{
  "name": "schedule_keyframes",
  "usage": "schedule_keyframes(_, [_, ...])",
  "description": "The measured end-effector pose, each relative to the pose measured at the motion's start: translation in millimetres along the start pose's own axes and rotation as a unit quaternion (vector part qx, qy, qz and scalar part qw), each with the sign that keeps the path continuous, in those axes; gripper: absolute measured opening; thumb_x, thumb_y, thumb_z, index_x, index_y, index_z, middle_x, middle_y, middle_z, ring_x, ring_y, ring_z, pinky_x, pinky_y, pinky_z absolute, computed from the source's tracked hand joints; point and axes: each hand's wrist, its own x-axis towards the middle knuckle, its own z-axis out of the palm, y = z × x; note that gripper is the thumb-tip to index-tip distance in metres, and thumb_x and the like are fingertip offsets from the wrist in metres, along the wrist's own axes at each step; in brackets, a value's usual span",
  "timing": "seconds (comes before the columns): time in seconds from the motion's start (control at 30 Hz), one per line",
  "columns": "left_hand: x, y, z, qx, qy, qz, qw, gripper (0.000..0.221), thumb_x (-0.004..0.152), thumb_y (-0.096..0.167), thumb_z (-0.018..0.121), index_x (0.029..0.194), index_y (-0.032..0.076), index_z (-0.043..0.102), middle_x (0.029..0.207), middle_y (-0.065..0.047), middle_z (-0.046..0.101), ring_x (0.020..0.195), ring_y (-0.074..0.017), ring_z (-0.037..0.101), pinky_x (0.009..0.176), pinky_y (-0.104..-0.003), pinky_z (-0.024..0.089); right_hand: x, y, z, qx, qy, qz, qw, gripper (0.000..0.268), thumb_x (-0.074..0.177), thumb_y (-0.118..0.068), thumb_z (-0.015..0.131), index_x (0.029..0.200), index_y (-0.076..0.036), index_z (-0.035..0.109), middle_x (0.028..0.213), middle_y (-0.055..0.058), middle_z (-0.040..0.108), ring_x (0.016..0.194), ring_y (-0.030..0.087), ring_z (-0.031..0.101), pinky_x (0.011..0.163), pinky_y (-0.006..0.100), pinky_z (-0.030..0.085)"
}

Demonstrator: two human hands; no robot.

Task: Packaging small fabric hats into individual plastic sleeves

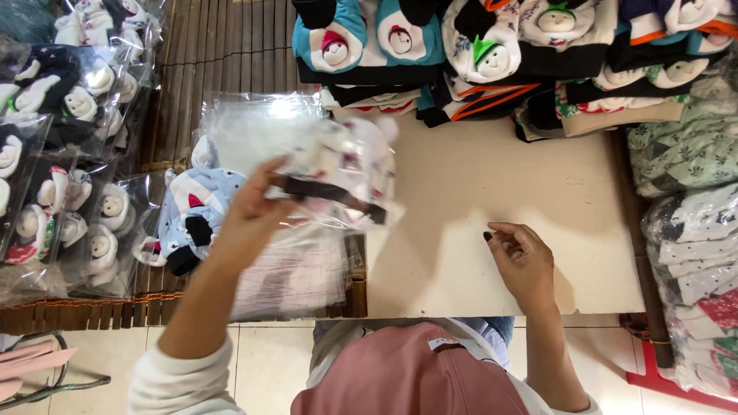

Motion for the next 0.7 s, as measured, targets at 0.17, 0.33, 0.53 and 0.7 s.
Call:
schedule_keyframes(0.17, [-25.5, 82.7, -53.4, 0.142, 0.121, 0.050, 0.981, 0.055, 0.092, -0.014, 0.052, 0.143, 0.008, 0.051, 0.119, -0.011, 0.064, 0.092, -0.0160, 0.066, 0.077, -0.021, 0.061, -1.3, -16.9, -1.0, 0.011, -0.004, -0.039, 0.999, 0.016, 0.093, 0.003, 0.071, 0.108, -0.001, 0.074, 0.082, 0.001, 0.062, 0.064, 0.008, 0.046, 0.056, 0.021, 0.038])
schedule_keyframes(0.33, [23.6, 102.0, -136.4, 0.125, 0.215, 0.074, 0.966, 0.057, 0.102, 0.002, 0.058, 0.156, 0.012, 0.043, 0.124, -0.007, 0.056, 0.108, -0.0173, 0.070, 0.091, -0.022, 0.071, -0.4, -12.3, 2.6, -0.024, 0.016, -0.080, 0.996, 0.015, 0.091, 0.005, 0.072, 0.104, -0.001, 0.075, 0.081, 0.002, 0.063, 0.062, 0.009, 0.045, 0.055, 0.022, 0.037])
schedule_keyframes(0.53, [170.5, 46.0, -190.5, -0.161, 0.419, 0.080, 0.890, 0.069, 0.095, -0.003, 0.066, 0.153, 0.019, 0.035, 0.105, -0.010, 0.072, 0.079, -0.0170, 0.070, 0.081, -0.031, 0.073, -0.9, -12.2, 8.6, -0.058, 0.040, -0.096, 0.993, 0.016, 0.089, 0.008, 0.073, 0.103, 0.000, 0.076, 0.082, 0.002, 0.065, 0.060, 0.009, 0.045, 0.053, 0.022, 0.037])
schedule_keyframes(0.7, [305.9, -126.5, -292.3, -0.274, 0.514, 0.089, 0.808, 0.049, 0.079, -0.013, 0.068, 0.119, 0.014, 0.059, 0.099, -0.019, 0.066, 0.075, -0.0376, 0.074, 0.064, -0.058, 0.076, 1.3, 6.6, 10.5, -0.058, 0.059, -0.085, 0.993, 0.010, 0.096, -0.003, 0.074, 0.102, -0.010, 0.079, 0.076, 0.008, 0.068, 0.066, 0.018, 0.059, 0.060, 0.030, 0.049])
